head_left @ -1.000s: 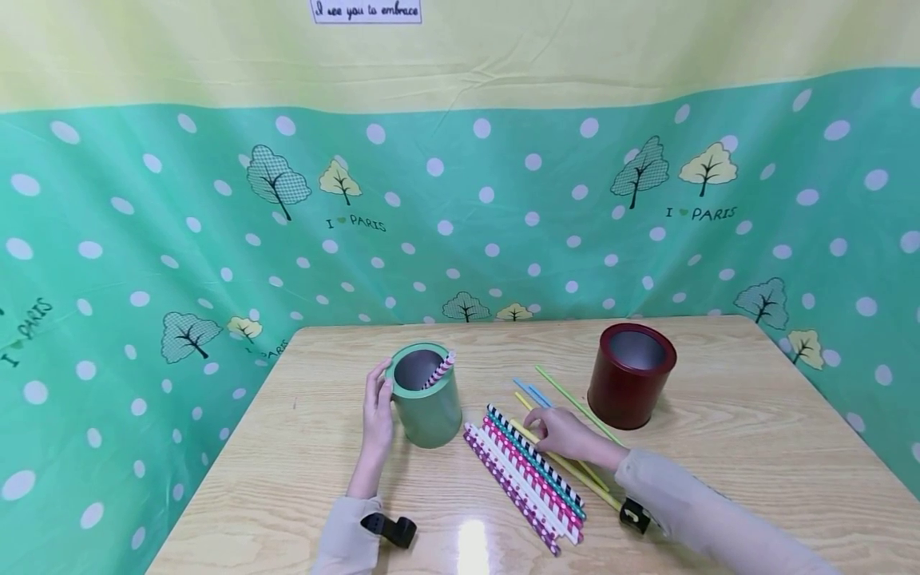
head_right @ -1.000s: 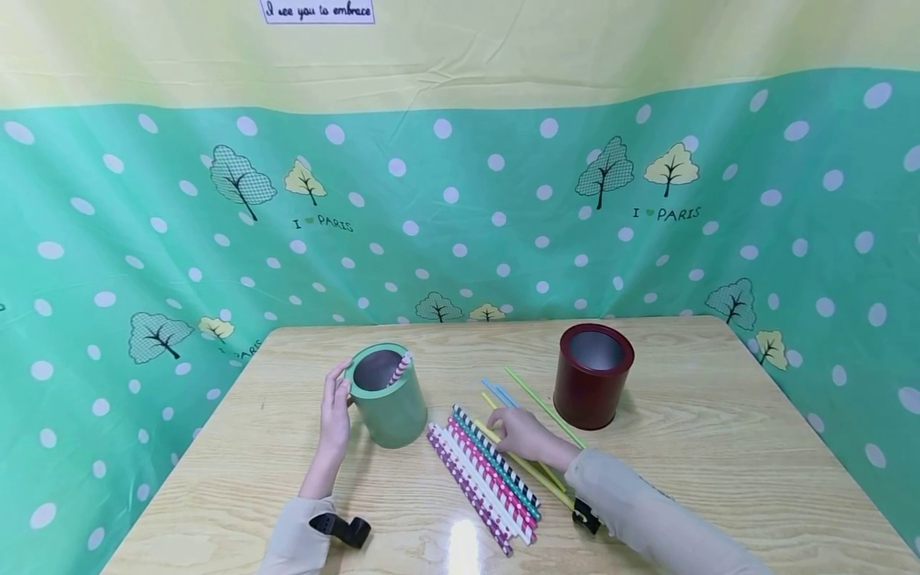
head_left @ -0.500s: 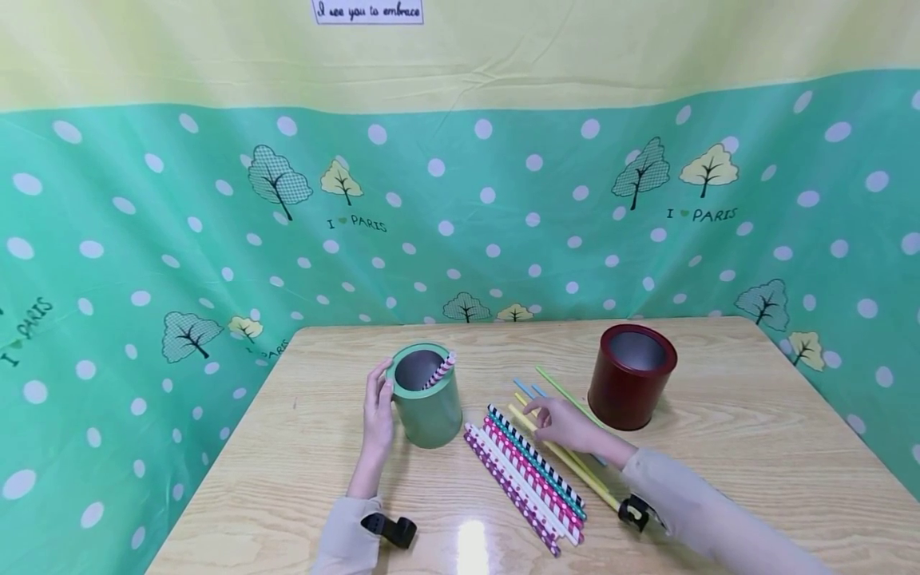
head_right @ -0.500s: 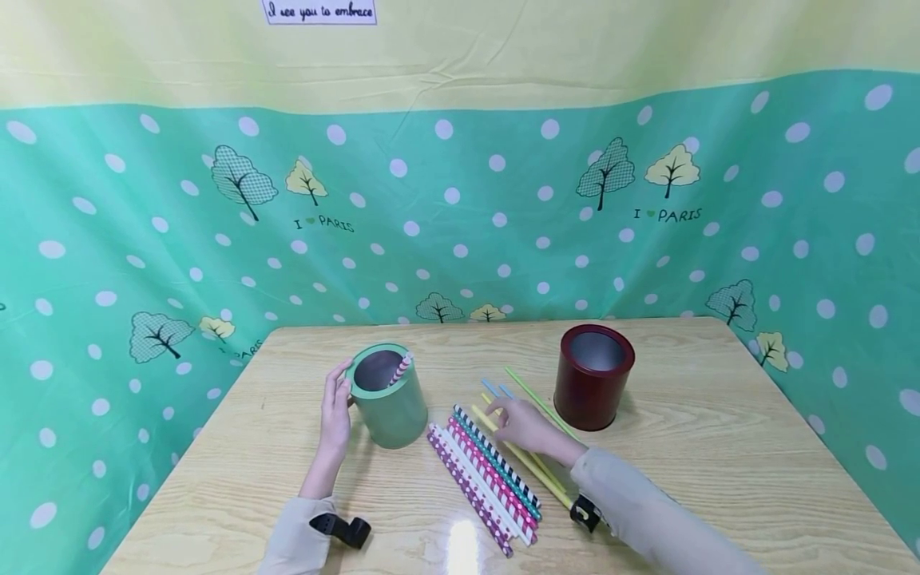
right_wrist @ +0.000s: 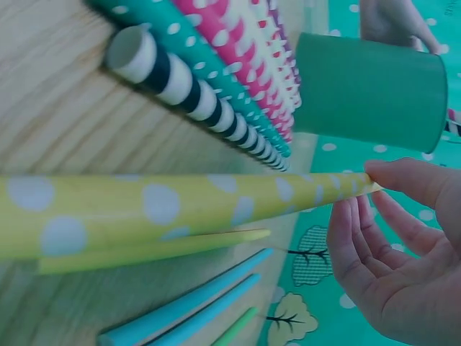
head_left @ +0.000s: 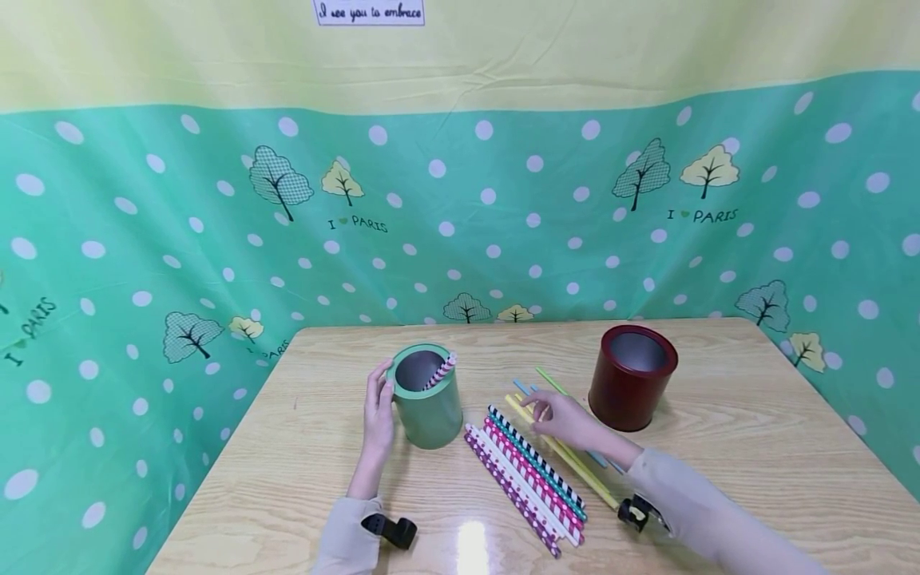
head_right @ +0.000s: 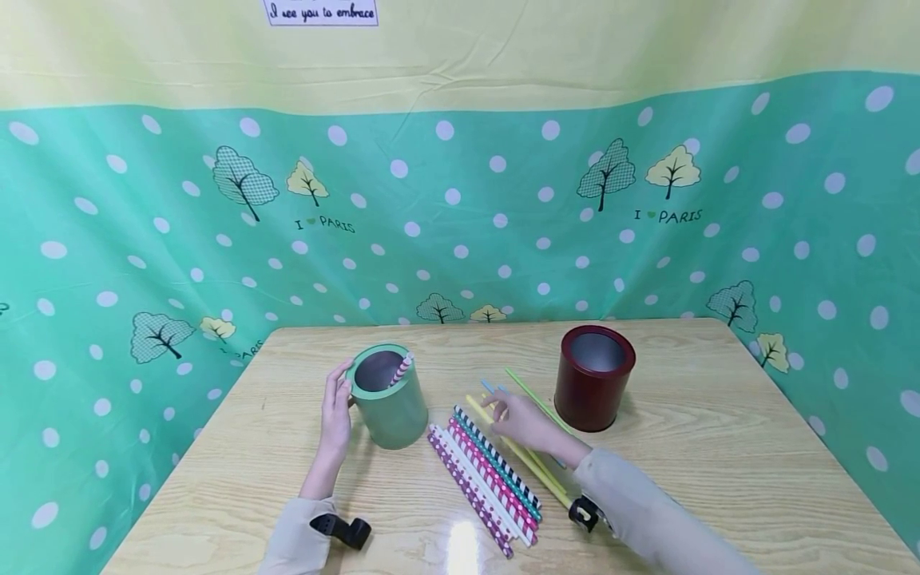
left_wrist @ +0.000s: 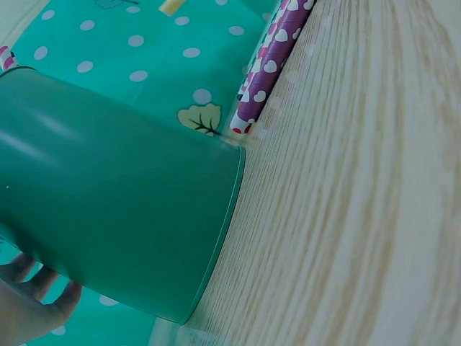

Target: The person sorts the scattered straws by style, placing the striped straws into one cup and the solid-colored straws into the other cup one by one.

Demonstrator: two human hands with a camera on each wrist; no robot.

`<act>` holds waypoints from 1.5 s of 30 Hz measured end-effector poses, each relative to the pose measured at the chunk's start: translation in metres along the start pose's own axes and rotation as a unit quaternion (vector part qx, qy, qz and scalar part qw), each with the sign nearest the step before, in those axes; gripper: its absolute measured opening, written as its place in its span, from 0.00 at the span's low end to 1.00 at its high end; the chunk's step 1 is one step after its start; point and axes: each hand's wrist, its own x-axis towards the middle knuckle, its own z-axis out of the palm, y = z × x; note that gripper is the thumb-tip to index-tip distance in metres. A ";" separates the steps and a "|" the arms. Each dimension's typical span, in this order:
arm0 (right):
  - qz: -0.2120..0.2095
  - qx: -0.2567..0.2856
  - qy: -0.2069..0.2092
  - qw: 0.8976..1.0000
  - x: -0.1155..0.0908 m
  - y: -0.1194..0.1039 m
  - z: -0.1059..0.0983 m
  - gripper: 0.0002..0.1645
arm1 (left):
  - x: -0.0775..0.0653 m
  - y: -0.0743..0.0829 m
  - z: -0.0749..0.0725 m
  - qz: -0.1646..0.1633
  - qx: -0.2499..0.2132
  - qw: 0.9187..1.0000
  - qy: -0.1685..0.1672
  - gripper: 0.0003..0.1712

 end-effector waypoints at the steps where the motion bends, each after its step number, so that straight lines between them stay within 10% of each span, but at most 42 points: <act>1: 0.001 0.002 0.002 1.000 0.000 -0.002 -0.001 0.20 | 0.000 -0.001 0.000 0.000 0.000 1.000 0.000 0.20; 17: 0.000 0.058 0.059 0.997 0.001 -0.029 -0.012 0.18 | 0.005 -0.029 -0.005 0.017 -0.013 1.000 -0.002 0.20; 45: -0.012 0.184 0.174 0.967 0.004 -0.080 -0.027 0.16 | 0.000 -0.002 0.001 0.005 -0.007 1.000 0.001 0.20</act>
